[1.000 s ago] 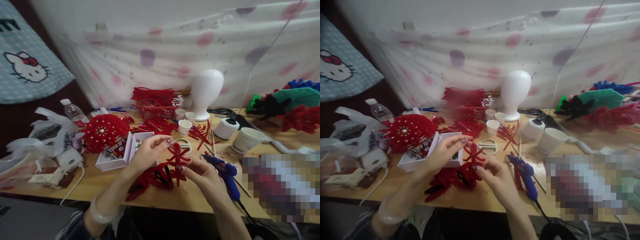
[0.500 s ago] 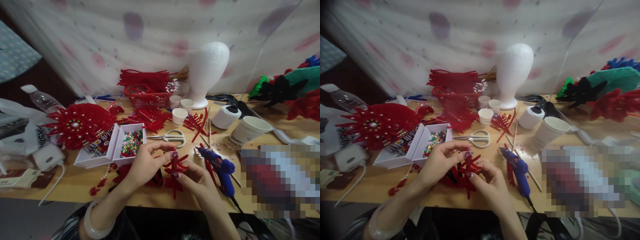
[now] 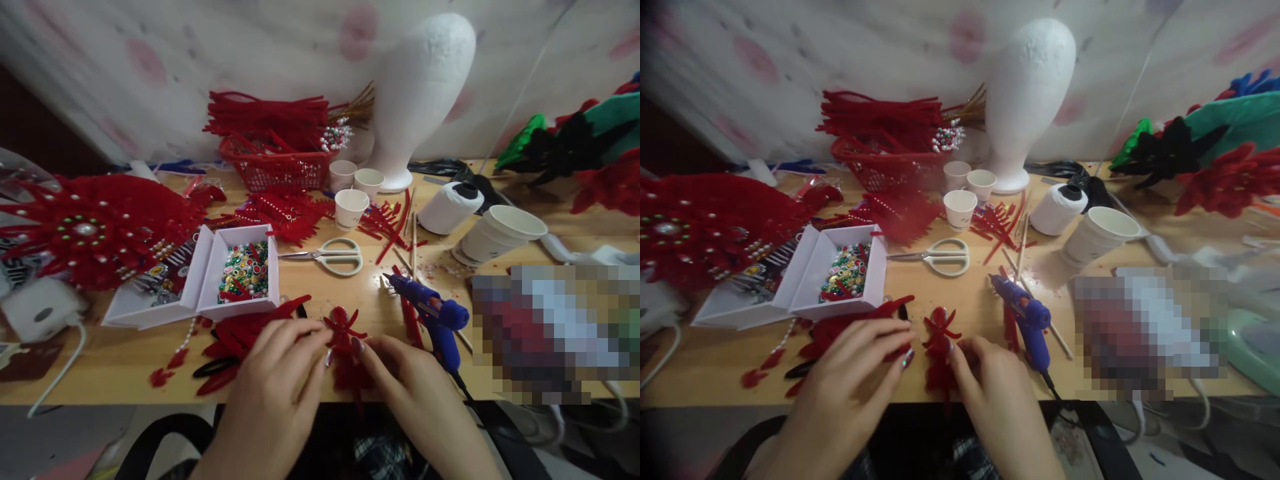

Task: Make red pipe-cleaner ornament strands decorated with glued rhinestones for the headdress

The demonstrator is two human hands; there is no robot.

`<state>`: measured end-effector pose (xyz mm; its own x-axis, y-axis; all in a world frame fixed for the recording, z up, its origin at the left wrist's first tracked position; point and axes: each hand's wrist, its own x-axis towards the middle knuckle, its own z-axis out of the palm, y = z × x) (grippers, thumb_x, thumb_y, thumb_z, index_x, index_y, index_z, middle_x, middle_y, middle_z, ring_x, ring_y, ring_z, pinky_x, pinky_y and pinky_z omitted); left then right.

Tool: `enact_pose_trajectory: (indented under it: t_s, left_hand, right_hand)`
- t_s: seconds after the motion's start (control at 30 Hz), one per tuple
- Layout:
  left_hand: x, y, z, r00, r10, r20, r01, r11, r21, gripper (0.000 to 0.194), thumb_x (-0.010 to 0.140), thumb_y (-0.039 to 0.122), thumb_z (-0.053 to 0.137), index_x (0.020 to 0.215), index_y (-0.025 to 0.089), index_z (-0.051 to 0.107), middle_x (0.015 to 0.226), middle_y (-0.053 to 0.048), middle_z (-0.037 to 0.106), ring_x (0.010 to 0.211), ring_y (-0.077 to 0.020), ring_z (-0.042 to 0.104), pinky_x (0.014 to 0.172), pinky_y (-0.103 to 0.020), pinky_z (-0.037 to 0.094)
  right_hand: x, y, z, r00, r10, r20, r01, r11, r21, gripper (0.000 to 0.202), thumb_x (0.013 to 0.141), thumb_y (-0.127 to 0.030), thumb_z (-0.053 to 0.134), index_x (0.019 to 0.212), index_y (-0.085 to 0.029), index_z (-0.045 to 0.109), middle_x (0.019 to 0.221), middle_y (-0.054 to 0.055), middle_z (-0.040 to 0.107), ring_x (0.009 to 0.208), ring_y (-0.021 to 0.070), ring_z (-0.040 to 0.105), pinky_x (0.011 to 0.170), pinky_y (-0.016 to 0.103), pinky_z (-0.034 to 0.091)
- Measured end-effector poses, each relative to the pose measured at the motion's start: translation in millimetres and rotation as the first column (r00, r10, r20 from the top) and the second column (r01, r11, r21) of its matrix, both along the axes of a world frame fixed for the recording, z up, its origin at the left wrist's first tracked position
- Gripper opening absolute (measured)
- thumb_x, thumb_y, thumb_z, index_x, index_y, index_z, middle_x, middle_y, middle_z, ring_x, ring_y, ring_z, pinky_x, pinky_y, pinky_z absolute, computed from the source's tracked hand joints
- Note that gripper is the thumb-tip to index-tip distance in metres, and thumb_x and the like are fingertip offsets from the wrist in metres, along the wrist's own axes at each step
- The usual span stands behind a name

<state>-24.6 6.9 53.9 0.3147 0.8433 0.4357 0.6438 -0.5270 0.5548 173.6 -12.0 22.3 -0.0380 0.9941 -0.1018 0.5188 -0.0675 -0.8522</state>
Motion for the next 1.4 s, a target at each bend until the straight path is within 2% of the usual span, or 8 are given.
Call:
enact_pose_trajectory:
  t_s: [0.13,0.2,0.27,0.5,0.73,0.87,1.17,1.4]
  left_hand:
    - [10,-14,-25.0,0.995,-0.037,-0.096,0.045,0.995,0.084,0.027,0.094,0.015,0.05,0.115,0.015,0.067,0.112,-0.008,0.073,0.105,-0.0209,0.061,0.092,-0.033,0.051]
    - [13,-12,-33.1,0.986,-0.045,-0.16,0.064,0.991,0.119,0.029,0.096,0.016,0.049,0.119,0.011,0.065,0.117,-0.009,0.072,0.11,-0.0225,0.059,0.097,-0.035,0.045]
    - [13,-8,-37.7,0.976,-0.053,-0.21,0.085,0.986,0.147,0.031,0.097,0.02,0.048,0.121,0.011,0.065,0.122,-0.009,0.071,0.113,-0.0243,0.057,0.1,-0.038,0.039]
    - [10,-3,-46.3,0.971,-0.021,-0.237,0.057,0.988,0.146,0.03,0.098,0.026,0.047,0.113,0.015,0.071,0.123,-0.012,0.071,0.114,-0.0271,0.057,0.1,-0.043,0.032]
    - [11,-3,-53.1,0.974,-0.007,-0.226,0.034,0.993,0.117,0.027,0.096,0.026,0.053,0.115,0.017,0.07,0.123,-0.015,0.069,0.118,-0.0285,0.055,0.102,-0.045,0.031]
    - [13,-5,-56.9,0.979,0.018,-0.201,0.003,0.994,0.105,0.03,0.095,0.026,0.056,0.121,0.018,0.068,0.127,-0.015,0.067,0.121,-0.0288,0.054,0.105,-0.048,0.031]
    - [15,-6,-55.9,0.972,0.044,-0.231,-0.027,0.997,0.075,0.029,0.095,0.03,0.056,0.119,0.022,0.069,0.129,-0.015,0.065,0.122,-0.0292,0.054,0.107,-0.051,0.03]
    - [13,-5,-56.5,0.977,0.014,-0.214,-0.001,0.998,0.059,0.028,0.094,0.024,0.057,0.119,0.02,0.069,0.128,-0.015,0.065,0.121,-0.0293,0.055,0.107,-0.052,0.031]
  right_hand:
    - [8,-15,9.8,0.959,-0.046,0.281,-0.039,0.956,0.29,0.02,0.099,-0.036,0.049,0.09,-0.026,0.064,0.075,0.003,0.068,0.058,0.0188,0.065,0.049,0.027,0.049]
    - [8,-16,11.4,0.925,-0.076,0.373,-0.091,0.908,0.409,0.015,0.1,-0.027,0.049,0.105,-0.026,0.063,0.087,0.003,0.067,0.07,0.0174,0.067,0.057,0.026,0.051]
    - [5,-13,8.8,0.905,-0.058,0.421,-0.158,0.875,0.458,0.021,0.1,-0.021,0.047,0.115,-0.024,0.062,0.098,0.006,0.065,0.083,0.018,0.066,0.068,0.026,0.053]
    - [-2,-3,-8.0,0.903,-0.02,0.43,-0.198,0.867,0.457,0.028,0.097,-0.012,0.046,0.118,-0.019,0.063,0.104,0.009,0.061,0.091,0.0173,0.063,0.076,0.026,0.055]
    - [2,0,-9.8,0.897,0.0,0.442,-0.229,0.855,0.465,0.024,0.096,-0.009,0.048,0.111,-0.017,0.065,0.1,0.01,0.062,0.087,0.0171,0.063,0.07,0.026,0.056]
    - [4,0,-10.9,0.907,-0.008,0.42,-0.218,0.846,0.487,0.026,0.095,-0.007,0.049,0.115,-0.014,0.064,0.101,0.01,0.06,0.089,0.0157,0.062,0.075,0.025,0.054]
    - [11,2,-18.0,0.884,0.043,0.465,-0.27,0.86,0.433,0.028,0.097,-0.01,0.048,0.118,-0.011,0.066,0.101,0.011,0.057,0.083,0.0164,0.061,0.066,0.026,0.052]
    - [10,0,-21.7,0.911,0.019,0.412,-0.233,0.848,0.477,0.028,0.095,-0.007,0.049,0.117,-0.011,0.065,0.102,0.009,0.057,0.087,0.0137,0.059,0.072,0.024,0.049]
